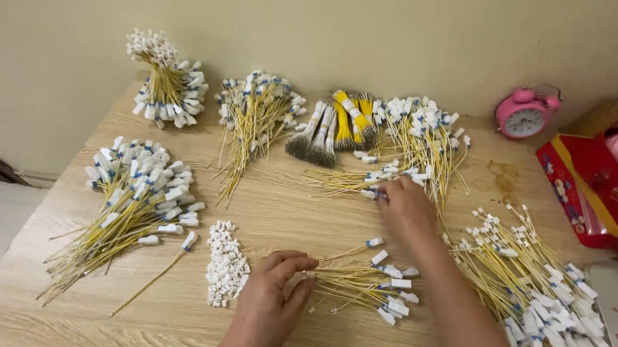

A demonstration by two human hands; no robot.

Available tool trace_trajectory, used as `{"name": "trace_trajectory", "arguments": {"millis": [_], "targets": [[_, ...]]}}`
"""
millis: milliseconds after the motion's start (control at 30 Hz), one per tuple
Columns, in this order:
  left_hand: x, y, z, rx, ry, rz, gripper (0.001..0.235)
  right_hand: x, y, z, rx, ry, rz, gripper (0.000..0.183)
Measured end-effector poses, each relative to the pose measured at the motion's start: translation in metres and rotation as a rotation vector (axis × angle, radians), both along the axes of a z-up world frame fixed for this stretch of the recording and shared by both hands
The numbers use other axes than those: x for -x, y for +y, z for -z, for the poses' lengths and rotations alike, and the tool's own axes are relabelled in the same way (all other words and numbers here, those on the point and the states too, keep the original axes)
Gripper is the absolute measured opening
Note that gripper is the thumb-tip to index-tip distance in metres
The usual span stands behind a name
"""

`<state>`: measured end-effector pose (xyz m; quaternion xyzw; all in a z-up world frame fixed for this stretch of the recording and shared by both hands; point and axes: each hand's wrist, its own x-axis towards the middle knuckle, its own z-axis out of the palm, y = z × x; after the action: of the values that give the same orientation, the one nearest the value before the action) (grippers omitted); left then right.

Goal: Manually assemble small white plastic connector heads onto the ends of yellow wire strands.

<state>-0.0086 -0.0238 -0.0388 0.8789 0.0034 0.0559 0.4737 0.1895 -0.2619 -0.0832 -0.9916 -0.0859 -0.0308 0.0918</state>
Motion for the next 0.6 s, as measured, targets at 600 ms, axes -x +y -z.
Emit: {"name": "trace_trajectory", "arguments": {"millis": [600], "targets": [[-0.007,0.01,-0.052,-0.065,-0.116,0.053,0.008,0.145,0.005,-0.126,-0.155,-0.484,-0.425,0.013]]}}
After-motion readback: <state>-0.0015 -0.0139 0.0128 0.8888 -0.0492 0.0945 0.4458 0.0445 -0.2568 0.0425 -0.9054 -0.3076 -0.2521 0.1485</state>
